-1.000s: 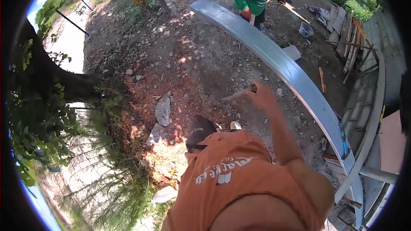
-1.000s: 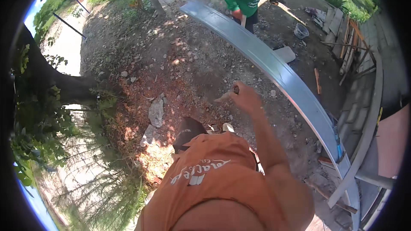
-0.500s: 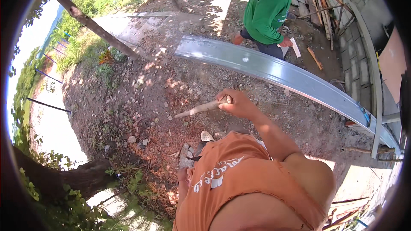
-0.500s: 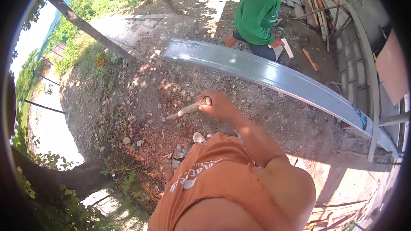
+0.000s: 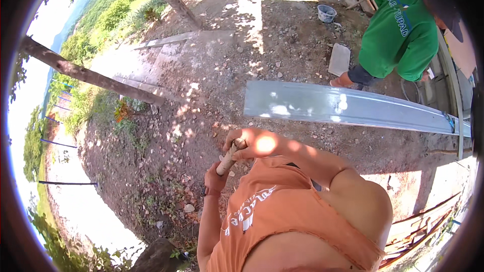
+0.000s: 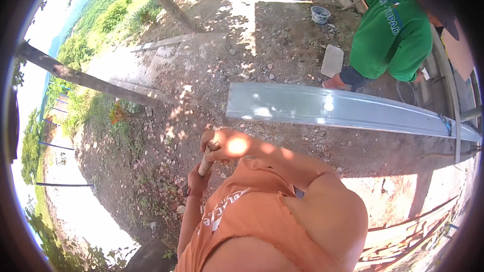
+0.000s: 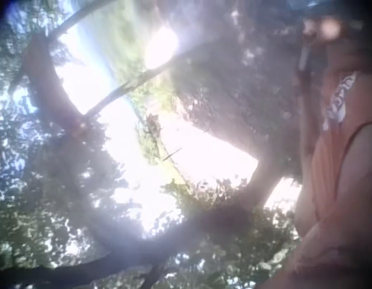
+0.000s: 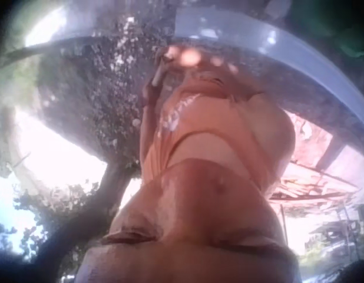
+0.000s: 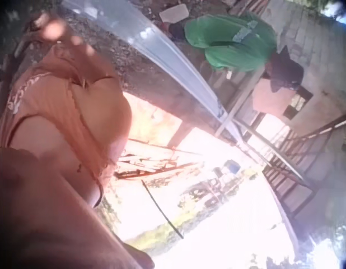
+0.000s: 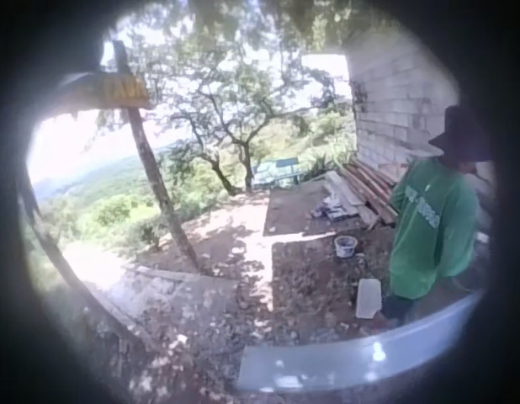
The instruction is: Installing wooden supports and leveling a structure at a construction site.
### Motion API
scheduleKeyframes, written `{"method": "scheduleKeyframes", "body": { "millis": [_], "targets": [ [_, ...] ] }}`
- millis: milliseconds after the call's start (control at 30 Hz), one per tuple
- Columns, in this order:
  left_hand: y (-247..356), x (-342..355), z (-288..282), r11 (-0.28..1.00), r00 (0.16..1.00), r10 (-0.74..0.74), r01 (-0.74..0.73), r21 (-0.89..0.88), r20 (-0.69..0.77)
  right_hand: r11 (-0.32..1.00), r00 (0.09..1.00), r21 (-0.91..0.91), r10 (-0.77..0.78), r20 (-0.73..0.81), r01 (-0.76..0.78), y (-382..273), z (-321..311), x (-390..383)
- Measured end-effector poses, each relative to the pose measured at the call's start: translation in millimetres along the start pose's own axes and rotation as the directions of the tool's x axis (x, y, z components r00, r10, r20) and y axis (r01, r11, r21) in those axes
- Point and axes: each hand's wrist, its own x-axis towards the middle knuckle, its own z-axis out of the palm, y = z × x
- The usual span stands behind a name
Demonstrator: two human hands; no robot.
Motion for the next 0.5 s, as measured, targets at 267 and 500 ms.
{"method": "scheduleKeyframes", "body": {
  "millis": [267,500],
  "targets": [
    [-160.2,49.9,-77.7,0.913,0.906,-0.406,0.398,-0.085,-0.122,0.848,0.888,-0.514,-0.135,-0.439,-0.125,31.0,-80.6,92.3],
    [-414.3,135.9,-117.9,0.866,0.818,-0.469,0.5,-0.01,0.331,0.754,0.518,-0.314,0.042,-0.854,-0.577,75.3,-138.7,77.1]
  ]
}}
